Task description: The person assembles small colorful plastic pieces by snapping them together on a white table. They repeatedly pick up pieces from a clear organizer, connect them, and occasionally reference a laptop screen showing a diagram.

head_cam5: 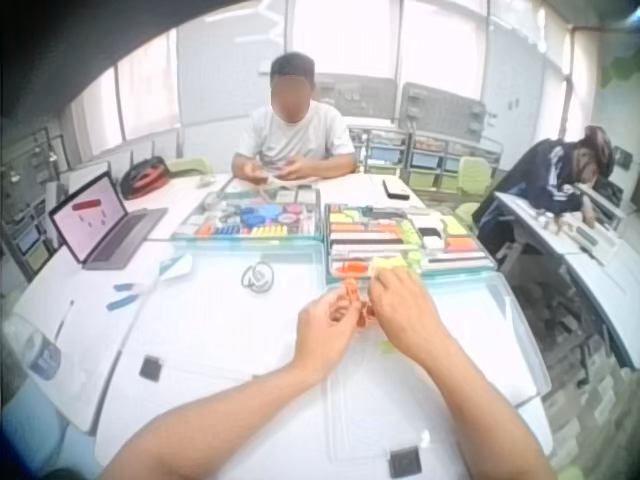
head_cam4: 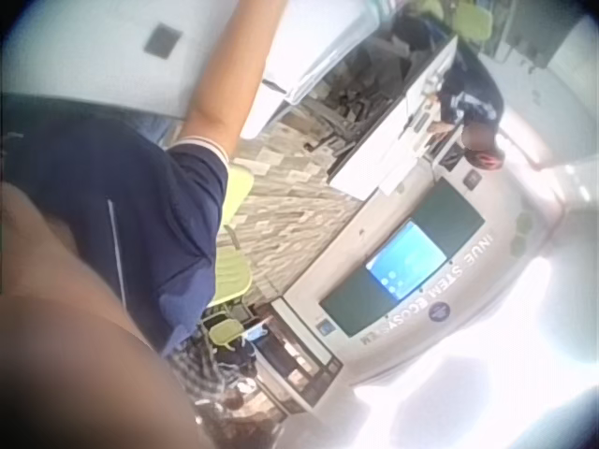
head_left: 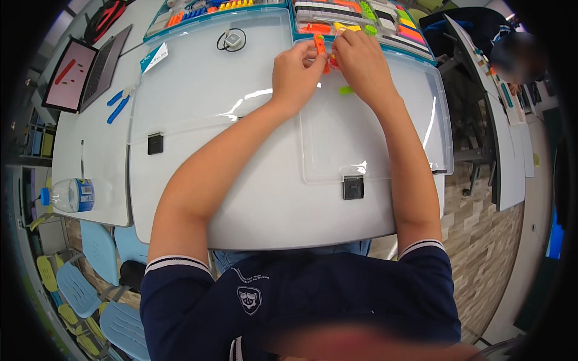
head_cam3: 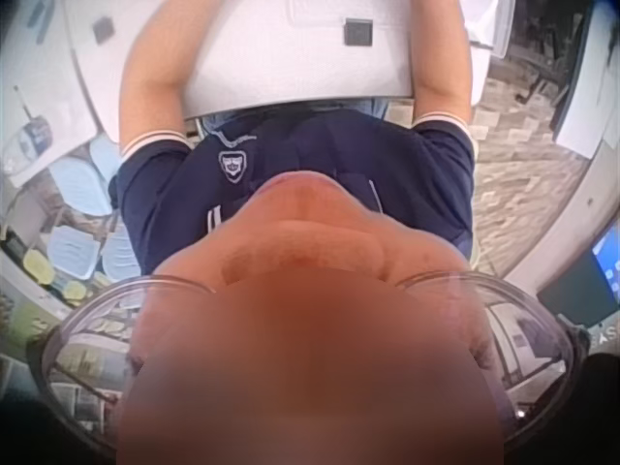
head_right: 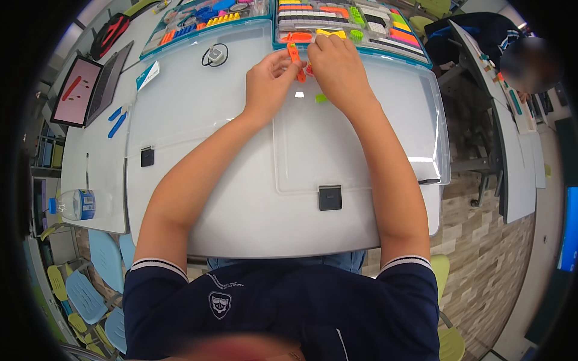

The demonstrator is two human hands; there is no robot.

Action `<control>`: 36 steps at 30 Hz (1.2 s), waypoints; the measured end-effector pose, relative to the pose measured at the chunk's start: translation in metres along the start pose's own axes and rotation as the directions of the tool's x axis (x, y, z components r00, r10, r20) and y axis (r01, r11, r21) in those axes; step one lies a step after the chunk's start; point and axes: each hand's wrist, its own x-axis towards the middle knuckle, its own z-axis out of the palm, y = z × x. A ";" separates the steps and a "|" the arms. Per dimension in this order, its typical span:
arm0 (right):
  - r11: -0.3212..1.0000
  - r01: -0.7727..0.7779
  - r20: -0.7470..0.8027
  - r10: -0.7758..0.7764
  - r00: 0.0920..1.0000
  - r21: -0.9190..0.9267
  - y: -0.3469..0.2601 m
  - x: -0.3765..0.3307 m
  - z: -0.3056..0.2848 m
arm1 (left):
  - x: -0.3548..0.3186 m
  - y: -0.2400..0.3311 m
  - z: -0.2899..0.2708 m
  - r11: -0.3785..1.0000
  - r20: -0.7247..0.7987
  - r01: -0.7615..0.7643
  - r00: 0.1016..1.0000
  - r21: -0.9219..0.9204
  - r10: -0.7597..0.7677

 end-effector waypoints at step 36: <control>-0.102 -0.416 0.400 0.549 0.734 0.904 0.002 -0.038 -0.027 | 0.006 0.021 0.001 0.878 0.092 0.087 0.995 -0.471 -0.050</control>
